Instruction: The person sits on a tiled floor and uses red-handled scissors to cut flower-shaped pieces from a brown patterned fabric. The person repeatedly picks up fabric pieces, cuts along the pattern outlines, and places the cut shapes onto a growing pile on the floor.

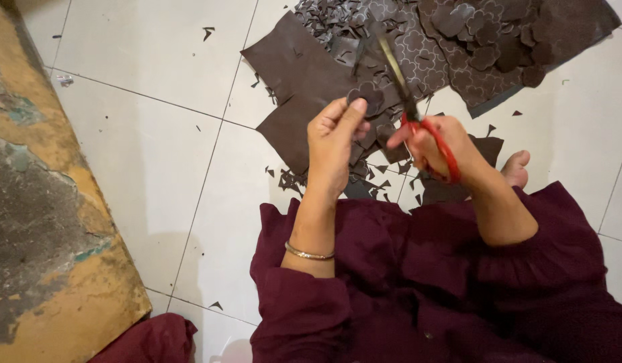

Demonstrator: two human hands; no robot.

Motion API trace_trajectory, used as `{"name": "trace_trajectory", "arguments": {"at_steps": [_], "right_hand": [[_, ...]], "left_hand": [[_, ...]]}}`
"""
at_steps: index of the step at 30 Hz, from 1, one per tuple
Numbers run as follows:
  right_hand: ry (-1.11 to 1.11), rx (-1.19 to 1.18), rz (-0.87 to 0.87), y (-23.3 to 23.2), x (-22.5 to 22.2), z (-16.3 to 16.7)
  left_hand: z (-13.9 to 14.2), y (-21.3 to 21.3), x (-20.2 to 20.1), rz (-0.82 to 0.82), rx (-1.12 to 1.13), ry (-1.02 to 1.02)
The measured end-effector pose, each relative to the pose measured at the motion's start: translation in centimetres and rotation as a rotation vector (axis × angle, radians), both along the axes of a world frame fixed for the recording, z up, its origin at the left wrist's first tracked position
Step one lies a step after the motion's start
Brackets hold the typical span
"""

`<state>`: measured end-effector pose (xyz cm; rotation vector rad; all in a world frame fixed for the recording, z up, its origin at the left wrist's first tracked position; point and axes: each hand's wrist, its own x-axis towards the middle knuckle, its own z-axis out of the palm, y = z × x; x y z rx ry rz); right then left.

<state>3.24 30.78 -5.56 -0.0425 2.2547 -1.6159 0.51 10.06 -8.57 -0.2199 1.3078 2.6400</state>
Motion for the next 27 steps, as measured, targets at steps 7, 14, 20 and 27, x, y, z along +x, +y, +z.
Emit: {"name": "trace_trajectory", "arguments": {"at_steps": [7, 14, 20, 27], "right_hand": [[-0.114, -0.92, -0.247, 4.3, -0.2, -0.4], [-0.179, -1.6, -0.817, 16.5, 0.4, 0.3], [-0.115, -1.783, -1.041, 20.1, 0.9, 0.0], [-0.181, -1.813, -0.934, 19.9, 1.6, 0.9]], "left_hand": [[-3.0, 1.3, -1.5, 0.029, 0.223, -0.27], [-7.2, 3.5, -2.5, 0.092, 0.026, -0.241], [-7.4, 11.0, -4.2, -0.033, -0.194, -0.306], [-1.8, 21.0, -8.8, -0.135, -0.248, 0.022]]}}
